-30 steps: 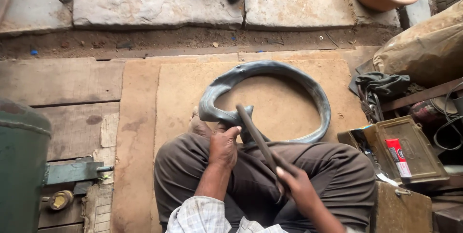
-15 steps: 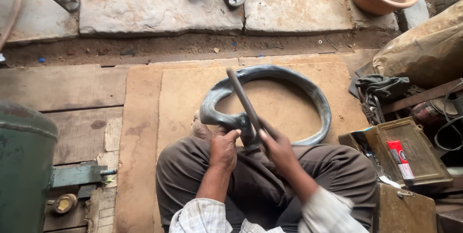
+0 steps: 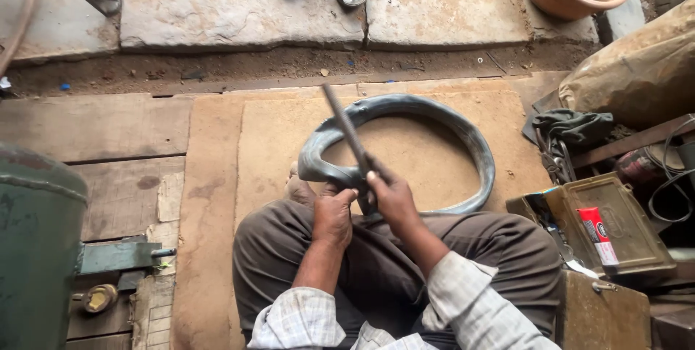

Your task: Using a metal file to roughen the surface of a motorcycle inner tube in preparation for applying a patch.

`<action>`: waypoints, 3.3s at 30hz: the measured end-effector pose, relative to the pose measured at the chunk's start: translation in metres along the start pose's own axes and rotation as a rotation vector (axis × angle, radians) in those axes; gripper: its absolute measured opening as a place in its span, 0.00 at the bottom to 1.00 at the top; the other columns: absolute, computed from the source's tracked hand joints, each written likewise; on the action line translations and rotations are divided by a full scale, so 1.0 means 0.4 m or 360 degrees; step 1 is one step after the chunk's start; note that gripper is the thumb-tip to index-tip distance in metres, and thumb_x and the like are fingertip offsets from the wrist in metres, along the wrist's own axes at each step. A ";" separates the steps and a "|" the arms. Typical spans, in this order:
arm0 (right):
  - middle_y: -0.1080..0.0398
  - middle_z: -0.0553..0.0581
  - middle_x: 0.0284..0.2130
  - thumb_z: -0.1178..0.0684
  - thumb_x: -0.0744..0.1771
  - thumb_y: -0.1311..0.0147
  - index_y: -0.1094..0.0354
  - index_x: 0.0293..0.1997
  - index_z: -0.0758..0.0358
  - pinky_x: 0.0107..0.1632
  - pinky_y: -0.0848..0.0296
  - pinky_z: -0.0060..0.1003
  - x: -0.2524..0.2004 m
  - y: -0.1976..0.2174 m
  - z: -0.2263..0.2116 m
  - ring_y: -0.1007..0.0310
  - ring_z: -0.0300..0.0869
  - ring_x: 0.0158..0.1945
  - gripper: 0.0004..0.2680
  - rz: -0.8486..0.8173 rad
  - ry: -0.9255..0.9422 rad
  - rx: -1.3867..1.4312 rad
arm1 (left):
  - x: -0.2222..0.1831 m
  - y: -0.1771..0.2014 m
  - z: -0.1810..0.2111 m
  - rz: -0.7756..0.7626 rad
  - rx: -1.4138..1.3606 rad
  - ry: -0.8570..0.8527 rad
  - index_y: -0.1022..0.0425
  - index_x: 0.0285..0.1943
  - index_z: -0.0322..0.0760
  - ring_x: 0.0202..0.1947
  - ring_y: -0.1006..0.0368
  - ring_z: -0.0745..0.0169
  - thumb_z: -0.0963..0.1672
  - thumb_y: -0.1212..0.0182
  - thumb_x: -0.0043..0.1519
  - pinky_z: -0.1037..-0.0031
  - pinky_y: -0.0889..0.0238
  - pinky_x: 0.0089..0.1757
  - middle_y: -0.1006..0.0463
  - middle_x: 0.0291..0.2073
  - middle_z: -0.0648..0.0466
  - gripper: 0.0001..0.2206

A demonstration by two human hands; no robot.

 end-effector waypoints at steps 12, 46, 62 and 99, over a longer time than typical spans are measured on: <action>0.39 0.45 0.21 0.53 0.67 0.49 0.37 0.70 0.56 0.26 0.42 0.27 -0.271 0.145 0.109 0.42 0.31 0.22 0.20 -0.0065 -0.0293 -0.0166 | -0.006 -0.015 0.005 -0.0018 -0.0104 0.0026 0.25 0.49 0.23 0.42 0.25 0.59 0.32 0.44 0.55 0.72 0.33 0.47 0.20 0.41 0.49 0.13; 0.32 0.43 0.34 0.54 0.72 0.48 0.34 0.71 0.66 0.36 0.33 0.24 -0.263 0.207 0.107 0.35 0.28 0.34 0.17 -0.0181 0.0309 -0.0565 | -0.015 -0.013 0.003 0.0018 -0.0090 0.0027 0.25 0.53 0.27 0.46 0.26 0.62 0.32 0.44 0.55 0.72 0.34 0.49 0.21 0.46 0.51 0.17; 0.40 0.45 0.21 0.53 0.69 0.51 0.37 0.70 0.57 0.24 0.44 0.27 -0.143 0.098 -0.049 0.44 0.31 0.21 0.19 -0.0005 -0.0147 -0.0101 | -0.037 -0.041 0.031 -0.0084 0.0049 0.0064 0.26 0.54 0.25 0.48 0.25 0.60 0.33 0.43 0.55 0.72 0.33 0.51 0.21 0.47 0.50 0.17; 0.36 0.44 0.23 0.55 0.68 0.50 0.36 0.69 0.61 0.22 0.45 0.27 -0.101 0.074 -0.031 0.45 0.30 0.20 0.19 -0.0038 -0.0095 0.0021 | -0.014 -0.026 0.022 -0.0073 -0.0087 -0.0039 0.25 0.50 0.23 0.43 0.26 0.62 0.32 0.46 0.52 0.74 0.33 0.47 0.20 0.42 0.51 0.16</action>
Point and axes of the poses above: each hand's wrist, its own x-axis towards the middle knuckle, its own y-axis out of the back of the hand, z = x × y, the point moved 6 cm from there along x, towards the middle knuckle
